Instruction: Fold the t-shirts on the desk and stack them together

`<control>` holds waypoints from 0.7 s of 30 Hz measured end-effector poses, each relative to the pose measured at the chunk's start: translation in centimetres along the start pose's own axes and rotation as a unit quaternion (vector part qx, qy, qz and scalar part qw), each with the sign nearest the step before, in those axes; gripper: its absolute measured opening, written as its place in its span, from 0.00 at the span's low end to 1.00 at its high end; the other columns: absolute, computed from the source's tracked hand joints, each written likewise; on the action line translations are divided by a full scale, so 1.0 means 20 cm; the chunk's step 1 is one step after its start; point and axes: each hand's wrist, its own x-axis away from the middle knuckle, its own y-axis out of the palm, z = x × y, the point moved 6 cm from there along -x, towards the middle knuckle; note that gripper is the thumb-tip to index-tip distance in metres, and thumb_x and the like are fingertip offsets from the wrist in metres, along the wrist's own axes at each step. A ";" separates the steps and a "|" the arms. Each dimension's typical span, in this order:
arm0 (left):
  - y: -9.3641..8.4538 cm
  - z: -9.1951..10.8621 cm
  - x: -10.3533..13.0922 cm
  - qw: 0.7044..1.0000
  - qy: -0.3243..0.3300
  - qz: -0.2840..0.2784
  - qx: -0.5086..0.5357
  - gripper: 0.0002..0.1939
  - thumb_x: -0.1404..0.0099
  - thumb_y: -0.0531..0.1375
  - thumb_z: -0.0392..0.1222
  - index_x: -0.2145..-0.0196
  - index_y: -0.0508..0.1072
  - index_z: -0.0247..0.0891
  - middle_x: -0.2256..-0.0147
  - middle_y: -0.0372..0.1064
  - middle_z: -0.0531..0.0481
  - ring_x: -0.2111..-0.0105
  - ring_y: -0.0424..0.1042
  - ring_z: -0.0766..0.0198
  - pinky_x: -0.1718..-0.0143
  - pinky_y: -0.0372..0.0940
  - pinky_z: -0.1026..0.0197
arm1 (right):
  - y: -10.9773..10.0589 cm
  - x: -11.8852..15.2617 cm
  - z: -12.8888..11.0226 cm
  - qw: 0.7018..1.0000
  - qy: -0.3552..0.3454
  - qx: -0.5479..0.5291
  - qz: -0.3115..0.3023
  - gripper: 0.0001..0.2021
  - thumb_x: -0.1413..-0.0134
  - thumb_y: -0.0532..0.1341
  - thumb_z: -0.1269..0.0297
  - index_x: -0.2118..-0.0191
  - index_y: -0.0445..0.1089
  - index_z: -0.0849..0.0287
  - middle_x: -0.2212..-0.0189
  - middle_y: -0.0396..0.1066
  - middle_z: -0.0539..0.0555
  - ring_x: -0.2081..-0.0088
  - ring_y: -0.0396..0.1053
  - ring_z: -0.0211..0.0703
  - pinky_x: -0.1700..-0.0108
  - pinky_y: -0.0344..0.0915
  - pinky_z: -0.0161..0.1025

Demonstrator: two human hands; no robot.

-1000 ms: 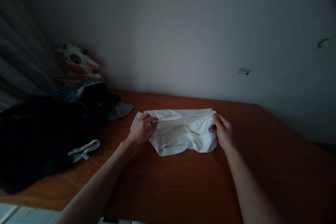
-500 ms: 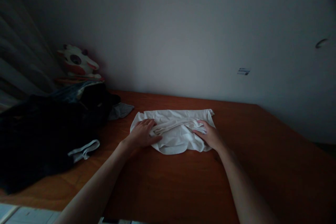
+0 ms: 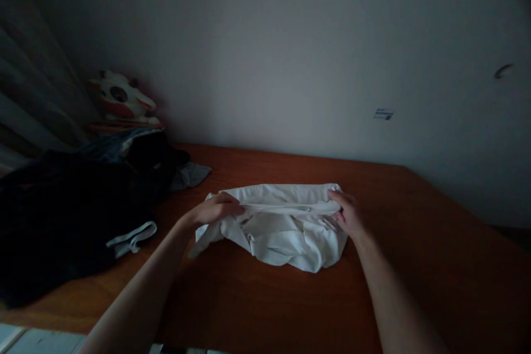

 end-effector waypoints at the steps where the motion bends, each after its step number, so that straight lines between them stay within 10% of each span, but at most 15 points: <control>1: 0.02 -0.01 0.02 0.996 0.001 -0.055 0.073 0.18 0.45 0.61 0.54 0.82 0.69 0.38 0.84 0.57 0.55 0.82 0.55 0.67 0.80 0.48 0.63 | -0.02 0.01 0.01 1.000 0.012 -0.021 -0.019 0.30 0.53 0.62 0.33 0.85 0.51 0.50 0.95 0.44 0.40 0.91 0.40 0.31 0.88 0.42 0.34; 7: 0.09 -0.08 0.10 0.933 0.037 -0.249 0.257 0.16 0.54 0.68 0.50 0.85 0.70 0.37 0.88 0.57 0.55 0.87 0.51 0.71 0.87 0.45 0.65 | 0.01 0.17 0.09 0.959 0.127 -0.021 -0.252 0.26 0.57 0.70 0.39 0.81 0.63 0.56 0.93 0.58 0.43 0.94 0.46 0.29 0.90 0.45 0.30; 9: 0.05 -0.07 0.06 0.936 0.054 -0.169 0.303 0.17 0.48 0.68 0.52 0.81 0.72 0.36 0.87 0.62 0.54 0.87 0.56 0.70 0.86 0.52 0.67 | 0.05 0.15 0.05 0.962 0.088 -0.046 -0.253 0.24 0.52 0.67 0.38 0.75 0.70 0.57 0.86 0.69 0.48 0.88 0.62 0.35 0.83 0.61 0.31; 11: -0.08 -0.06 -0.01 0.915 0.101 0.028 0.389 0.15 0.41 0.66 0.52 0.68 0.76 0.37 0.75 0.75 0.49 0.78 0.71 0.67 0.75 0.66 0.66 | 0.04 0.07 -0.04 0.988 -0.019 -0.059 -0.141 0.22 0.46 0.62 0.37 0.63 0.75 0.53 0.70 0.80 0.55 0.68 0.78 0.43 0.64 0.74 0.39; 15: -0.28 -0.17 -0.03 0.821 0.131 0.364 0.420 0.26 0.35 0.57 0.56 0.41 0.67 0.49 0.43 0.72 0.43 0.45 0.73 0.56 0.47 0.69 0.52 | -0.06 -0.04 -0.09 0.976 -0.152 0.020 0.152 0.29 0.45 0.61 0.39 0.42 0.68 0.48 0.39 0.69 0.60 0.36 0.64 0.52 0.37 0.63 0.53; 18: -0.31 -0.24 -0.02 0.842 0.086 0.452 0.283 0.31 0.37 0.56 0.62 0.44 0.69 0.41 0.45 0.73 0.39 0.44 0.72 0.52 0.46 0.67 0.51 | -0.12 -0.08 0.01 0.959 -0.145 0.098 0.223 0.29 0.47 0.62 0.38 0.48 0.72 0.55 0.43 0.72 0.65 0.40 0.68 0.58 0.38 0.63 0.58; 21: -0.23 -0.22 -0.04 0.912 0.063 0.390 0.108 0.29 0.38 0.57 0.65 0.54 0.74 0.36 0.55 0.77 0.41 0.53 0.75 0.52 0.49 0.68 0.52 | -0.11 -0.08 0.07 0.931 -0.176 0.250 0.200 0.26 0.47 0.61 0.38 0.55 0.75 0.56 0.49 0.75 0.64 0.44 0.71 0.58 0.38 0.62 0.58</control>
